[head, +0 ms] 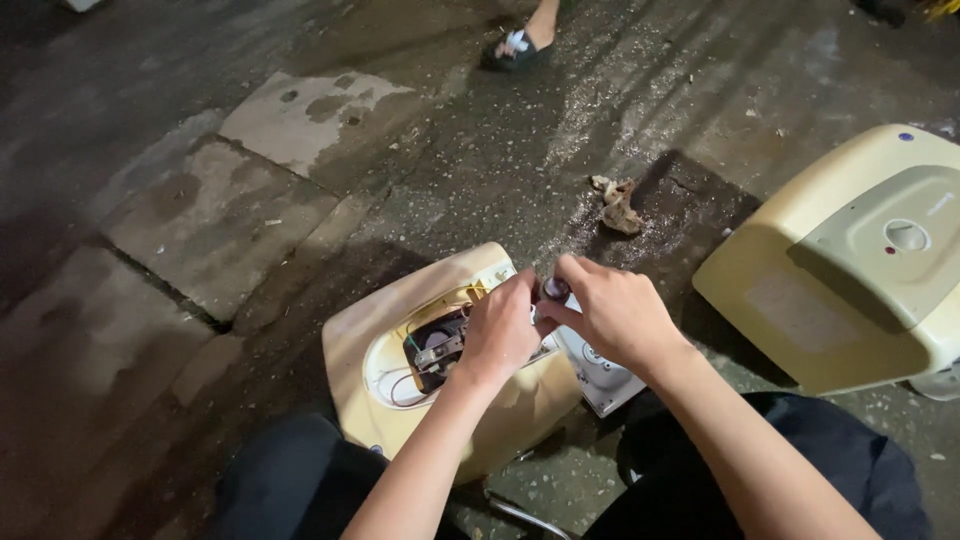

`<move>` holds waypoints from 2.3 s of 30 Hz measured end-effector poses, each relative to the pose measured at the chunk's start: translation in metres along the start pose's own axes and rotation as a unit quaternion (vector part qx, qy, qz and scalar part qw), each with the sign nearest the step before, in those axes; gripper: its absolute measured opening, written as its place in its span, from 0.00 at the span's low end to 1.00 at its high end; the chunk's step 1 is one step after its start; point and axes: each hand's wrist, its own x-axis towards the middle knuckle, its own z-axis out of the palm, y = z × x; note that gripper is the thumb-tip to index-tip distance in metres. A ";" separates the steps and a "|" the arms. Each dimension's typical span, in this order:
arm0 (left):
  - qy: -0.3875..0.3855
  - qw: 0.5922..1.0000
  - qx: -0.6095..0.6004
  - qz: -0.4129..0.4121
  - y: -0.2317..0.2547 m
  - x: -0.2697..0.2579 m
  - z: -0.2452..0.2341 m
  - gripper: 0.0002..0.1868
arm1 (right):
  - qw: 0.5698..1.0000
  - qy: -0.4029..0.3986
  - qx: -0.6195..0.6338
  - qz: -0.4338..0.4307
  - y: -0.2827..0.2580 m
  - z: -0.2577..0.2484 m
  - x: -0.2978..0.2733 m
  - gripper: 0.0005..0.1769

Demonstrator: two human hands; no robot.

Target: Inspecting the heating element and internal wiring of a water heater using a screwdriver.

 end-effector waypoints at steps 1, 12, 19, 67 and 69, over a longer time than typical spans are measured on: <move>0.010 1.000 0.005 0.009 -0.003 0.001 0.004 0.14 | 1.000 0.001 0.019 0.011 0.001 0.002 0.001 0.24; -0.020 1.000 0.006 0.021 -0.004 0.001 0.004 0.11 | 0.976 0.044 0.209 -0.040 -0.016 -0.013 -0.009 0.20; 0.013 0.995 -0.077 0.062 -0.029 0.008 0.015 0.08 | 0.977 0.103 0.184 -0.021 -0.015 0.002 -0.002 0.20; 0.003 0.690 -0.691 -0.215 -0.104 -0.052 -0.103 0.22 | 0.908 -0.195 0.170 0.329 0.128 0.431 -0.066 0.19; 0.001 0.700 -0.680 -0.216 -0.102 -0.054 -0.106 0.22 | 0.910 -0.196 0.180 0.318 0.124 0.437 -0.068 0.19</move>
